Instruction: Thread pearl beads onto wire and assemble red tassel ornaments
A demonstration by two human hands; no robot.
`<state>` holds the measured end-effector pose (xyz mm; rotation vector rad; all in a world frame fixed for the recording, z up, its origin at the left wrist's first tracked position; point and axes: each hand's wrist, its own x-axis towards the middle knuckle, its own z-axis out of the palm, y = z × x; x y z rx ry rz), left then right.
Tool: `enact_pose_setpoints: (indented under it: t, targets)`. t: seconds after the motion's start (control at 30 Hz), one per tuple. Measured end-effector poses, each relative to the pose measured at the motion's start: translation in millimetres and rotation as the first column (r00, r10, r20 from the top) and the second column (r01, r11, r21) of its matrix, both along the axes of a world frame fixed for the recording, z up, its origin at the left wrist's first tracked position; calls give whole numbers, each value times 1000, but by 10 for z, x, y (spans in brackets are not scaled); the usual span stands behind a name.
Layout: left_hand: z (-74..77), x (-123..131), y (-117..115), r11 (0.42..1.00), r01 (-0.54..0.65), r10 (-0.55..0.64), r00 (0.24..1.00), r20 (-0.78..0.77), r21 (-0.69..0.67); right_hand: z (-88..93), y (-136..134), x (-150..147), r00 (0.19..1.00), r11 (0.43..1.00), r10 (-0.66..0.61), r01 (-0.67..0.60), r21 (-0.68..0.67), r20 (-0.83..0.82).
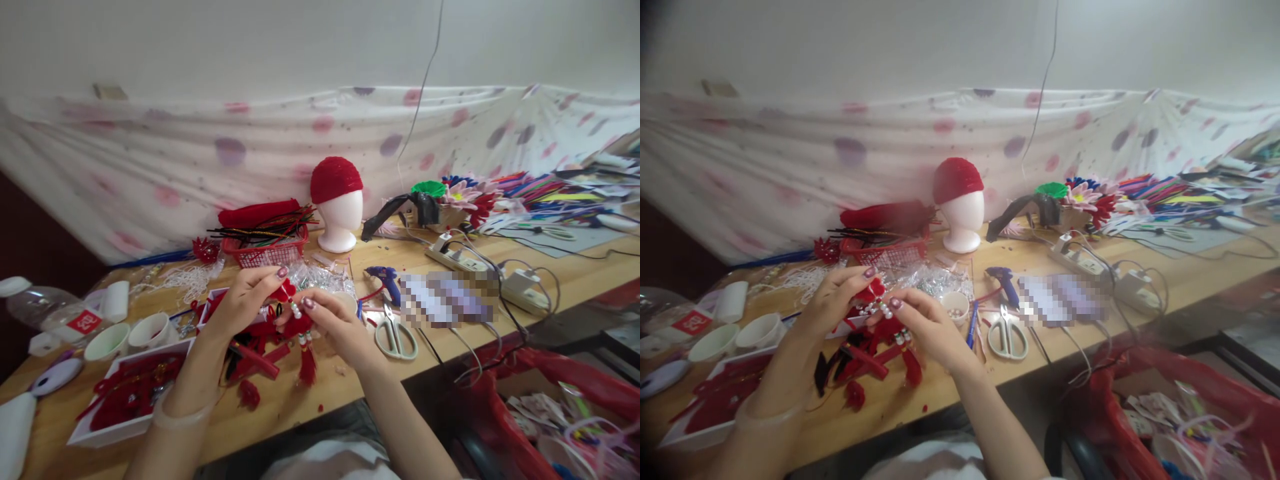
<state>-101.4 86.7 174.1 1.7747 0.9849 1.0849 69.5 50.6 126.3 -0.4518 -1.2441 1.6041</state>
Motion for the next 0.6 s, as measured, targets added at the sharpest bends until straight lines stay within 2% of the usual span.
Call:
enact_pose_setpoints:
  t: [0.1,0.27,0.37,0.43,0.5,0.6]
  targets:
    - [50,1,-27,998,25,-22,999,-38,66,51,-33,-8,998,997,-35,32,75,45]
    - [81,-12,-66,983,103,-78,983,-166,150,72,-45,-44,998,996,-64,62,56,29]
    - [43,-37,-131,980,131,-97,973,-211,152,51,-55,-74,995,995,-82,79,58,53]
    - [-33,-60,-210,989,82,-56,978,-199,126,2,-75,-98,995,997,-64,60,58,70]
    - [-163,-87,-315,998,-18,28,988,-152,67,-88,-104,-123,996,999,-19,15,39,84]
    - [-447,-130,-489,971,-204,198,979,-54,-122,-284,-147,-161,992,997,75,-72,-32,101]
